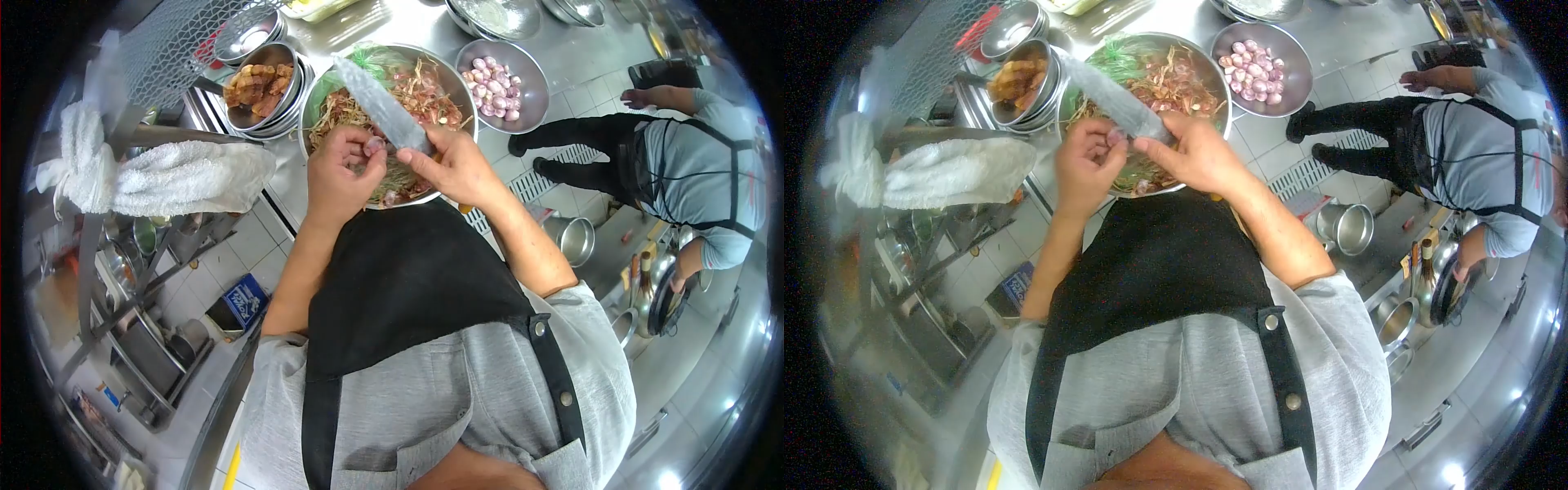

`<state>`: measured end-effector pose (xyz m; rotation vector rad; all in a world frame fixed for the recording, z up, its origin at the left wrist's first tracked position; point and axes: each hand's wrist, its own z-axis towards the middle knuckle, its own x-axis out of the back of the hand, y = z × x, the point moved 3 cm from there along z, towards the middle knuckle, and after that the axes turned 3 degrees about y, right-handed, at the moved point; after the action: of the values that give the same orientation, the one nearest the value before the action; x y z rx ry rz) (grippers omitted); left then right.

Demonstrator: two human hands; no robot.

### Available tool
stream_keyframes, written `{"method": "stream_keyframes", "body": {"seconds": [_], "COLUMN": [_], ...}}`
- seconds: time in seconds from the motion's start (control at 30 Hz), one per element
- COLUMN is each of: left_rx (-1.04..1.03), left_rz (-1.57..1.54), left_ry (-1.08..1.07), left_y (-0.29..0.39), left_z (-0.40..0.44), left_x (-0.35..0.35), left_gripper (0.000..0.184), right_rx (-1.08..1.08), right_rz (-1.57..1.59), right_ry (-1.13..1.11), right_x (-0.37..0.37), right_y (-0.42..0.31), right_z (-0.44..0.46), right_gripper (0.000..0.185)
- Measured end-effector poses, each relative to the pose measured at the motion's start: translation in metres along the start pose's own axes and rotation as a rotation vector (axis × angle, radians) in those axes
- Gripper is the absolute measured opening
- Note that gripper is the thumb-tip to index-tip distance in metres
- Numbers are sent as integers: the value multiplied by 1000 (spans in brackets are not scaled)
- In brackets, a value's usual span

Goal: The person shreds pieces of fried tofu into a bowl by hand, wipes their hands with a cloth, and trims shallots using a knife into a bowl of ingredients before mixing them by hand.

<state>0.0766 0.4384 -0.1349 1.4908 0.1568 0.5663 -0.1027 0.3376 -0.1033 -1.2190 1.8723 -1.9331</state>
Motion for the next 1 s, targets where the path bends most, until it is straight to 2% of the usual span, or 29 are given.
{"method": "stream_keyframes", "body": {"seconds": [0.07,0.1,0.17,0.27,0.37,0.43,0.47,0.53,0.67,0.73,0.87,1.0], "left_rx": [22,20,128,233,197,145,94,75,60,80,172,179], "left_rz": [-214,-213,-462,-490,-468,-493,-516,-512,-541,-582,-610,-621], "left_ry": [-10,-9,-34,-85,-139,-154,-170,-181,-195,-207,-243,-255], "left_y": [1,0,-5,1,-2,-3,-3,1,-4,-7,-4,-2], "left_z": [3,4,3,-1,-3,-2,-2,-1,-1,-3,-5,-5], "left_x": [1,0,-5,-5,-3,-2,-2,1,4,4,6,6], "left_gripper": [26,26,31,38,43,41,40,40,38,38,36,33], "right_rx": [-52,25,98,18,32,-209,-207,-65,-1,122,15,-88], "right_rz": [27,34,37,0,111,149,147,86,12,156,128,121], "right_ry": [-2,41,88,26,13,-93,-96,-19,14,-31,-81,-168], "right_x": [-1,0,4,3,-1,-1,-2,0,-1,-6,-4,-10], "right_y": [2,0,-3,-5,-2,-2,-4,-10,-5,-6,-13,3], "right_z": [2,4,3,5,9,12,11,8,8,11,8,9], "right_gripper": [37,39,41,41,39,38,38,38,39,42,42,40]}}
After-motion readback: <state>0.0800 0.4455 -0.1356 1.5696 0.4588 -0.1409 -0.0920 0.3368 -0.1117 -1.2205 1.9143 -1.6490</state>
